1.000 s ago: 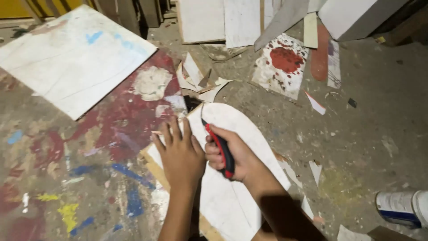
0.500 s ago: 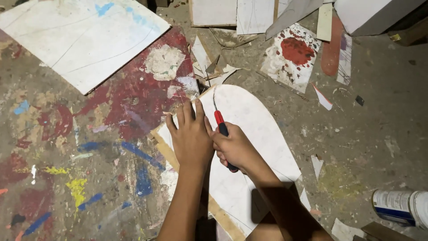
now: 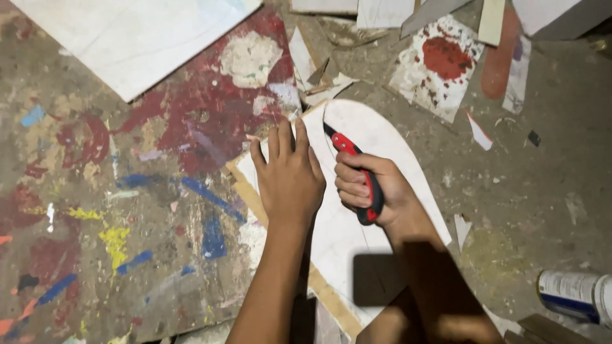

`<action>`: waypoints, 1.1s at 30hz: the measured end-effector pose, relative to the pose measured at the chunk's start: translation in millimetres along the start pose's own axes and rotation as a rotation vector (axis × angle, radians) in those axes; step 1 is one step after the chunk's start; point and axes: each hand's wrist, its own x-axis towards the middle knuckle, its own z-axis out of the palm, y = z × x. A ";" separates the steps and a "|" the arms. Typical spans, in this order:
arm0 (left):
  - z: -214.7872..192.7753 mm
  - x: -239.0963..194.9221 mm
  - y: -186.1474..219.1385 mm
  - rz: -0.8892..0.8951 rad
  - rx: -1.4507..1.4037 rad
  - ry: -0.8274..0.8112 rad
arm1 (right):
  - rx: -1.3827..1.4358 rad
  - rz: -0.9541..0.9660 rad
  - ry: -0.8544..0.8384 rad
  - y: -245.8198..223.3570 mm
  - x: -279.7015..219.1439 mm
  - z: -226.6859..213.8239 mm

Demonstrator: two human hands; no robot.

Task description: Sawing a curved shape out of a thin wooden board using a hand saw on a workbench.

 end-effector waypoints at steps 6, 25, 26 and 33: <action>7.9 1.1 -2.6 0.012 0.024 0.015 | -0.766 -0.048 0.216 5.8 5.5 30.4; -0.9 5.7 -1.2 0.016 -0.033 0.129 | -0.151 0.026 -0.160 -15.2 17.8 -24.4; 1.6 1.9 -1.6 0.007 -0.031 0.093 | -0.491 0.039 0.032 -23.9 11.9 -14.6; -1.0 -1.7 2.4 -0.034 -0.020 -0.048 | -2.064 -0.144 0.525 -6.0 -4.2 39.3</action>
